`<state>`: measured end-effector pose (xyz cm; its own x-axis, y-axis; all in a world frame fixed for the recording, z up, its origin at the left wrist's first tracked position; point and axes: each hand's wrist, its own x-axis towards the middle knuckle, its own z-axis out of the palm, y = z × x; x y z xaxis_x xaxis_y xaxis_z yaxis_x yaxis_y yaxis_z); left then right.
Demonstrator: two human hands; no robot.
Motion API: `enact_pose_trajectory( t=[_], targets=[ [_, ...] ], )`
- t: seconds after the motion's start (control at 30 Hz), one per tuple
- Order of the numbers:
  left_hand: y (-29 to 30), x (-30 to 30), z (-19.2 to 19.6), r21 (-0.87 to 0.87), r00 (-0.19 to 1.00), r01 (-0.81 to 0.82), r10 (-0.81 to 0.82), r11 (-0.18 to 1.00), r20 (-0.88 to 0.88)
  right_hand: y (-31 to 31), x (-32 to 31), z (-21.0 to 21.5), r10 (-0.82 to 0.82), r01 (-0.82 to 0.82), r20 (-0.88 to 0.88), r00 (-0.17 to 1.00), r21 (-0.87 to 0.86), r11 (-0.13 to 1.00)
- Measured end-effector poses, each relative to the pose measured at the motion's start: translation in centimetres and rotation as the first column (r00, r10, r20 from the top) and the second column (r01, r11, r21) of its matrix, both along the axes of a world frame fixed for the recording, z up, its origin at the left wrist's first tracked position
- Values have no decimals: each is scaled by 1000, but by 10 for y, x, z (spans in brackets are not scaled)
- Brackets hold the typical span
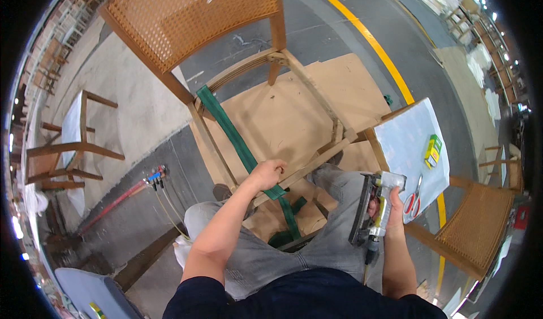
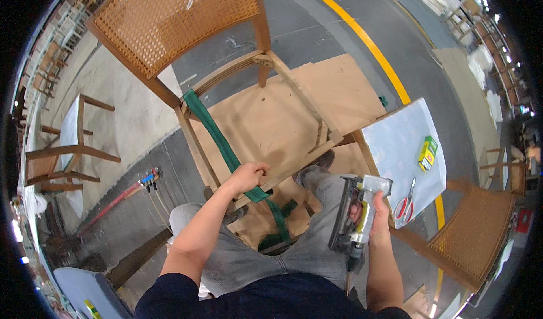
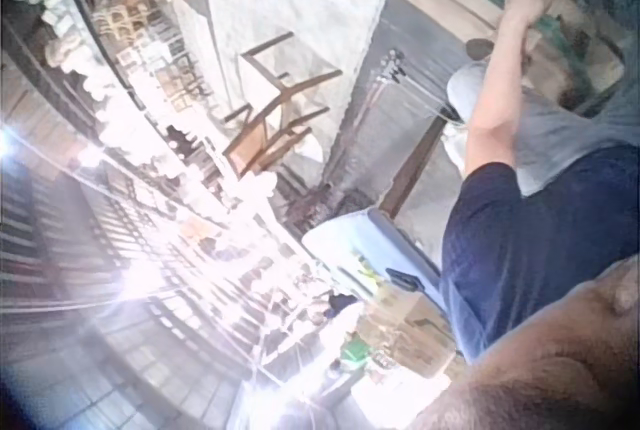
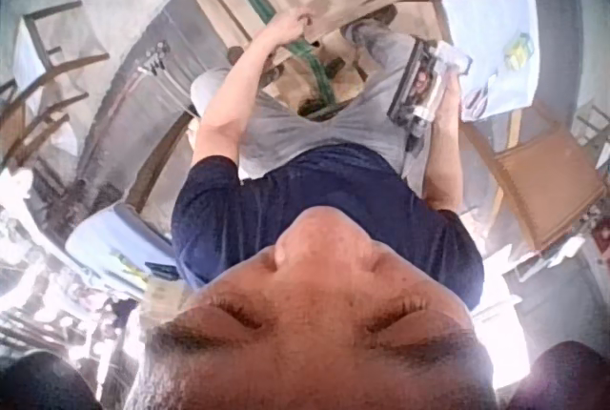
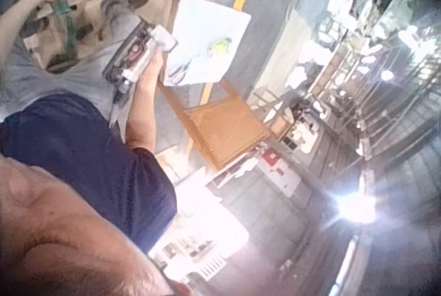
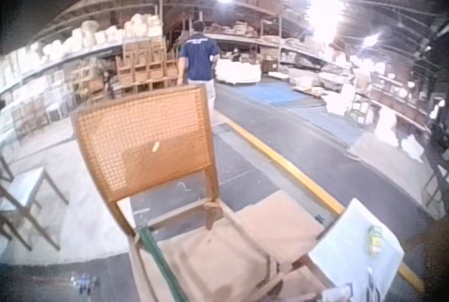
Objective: The person staples a white fabric sheet to the underside of a wooden chair seat, then flips the chair upright and attaches green webbing straps across the seat frame using a staple gun. The person adjusts the straps and staples them in place.
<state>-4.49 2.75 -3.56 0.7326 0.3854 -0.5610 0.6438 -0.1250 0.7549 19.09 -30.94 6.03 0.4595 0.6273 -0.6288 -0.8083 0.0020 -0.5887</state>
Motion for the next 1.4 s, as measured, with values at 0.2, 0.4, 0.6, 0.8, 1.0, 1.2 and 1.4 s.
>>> enact_pose_trajectory(
  t=[0.2,0.4,0.6,0.8,1.0,1.2,1.4],
  targets=[
    [14,10,-22,58,976,53,-64,997,207,19,7,6,36,-33,30,999,-71,997],
    [12,30,-41,-333,990,56,-10,941,140,32,10,9,99,-88,75,992,-134,987],
    [4,35,-51,-337,993,7,33,942,113,39,13,13,119,-110,61,991,-131,985],
    [6,42,-47,-292,998,-57,55,955,-15,40,8,11,75,-63,90,993,-131,989],
    [7,52,-39,-311,989,-133,105,941,-108,29,12,2,126,-121,60,990,-78,990],
    [8,63,-32,-404,979,-125,47,906,-197,22,14,-2,152,-148,52,987,-71,986],
    [13,61,-48,-410,986,-163,165,897,-33,24,13,1,149,-145,65,987,-63,987]
  ],
)
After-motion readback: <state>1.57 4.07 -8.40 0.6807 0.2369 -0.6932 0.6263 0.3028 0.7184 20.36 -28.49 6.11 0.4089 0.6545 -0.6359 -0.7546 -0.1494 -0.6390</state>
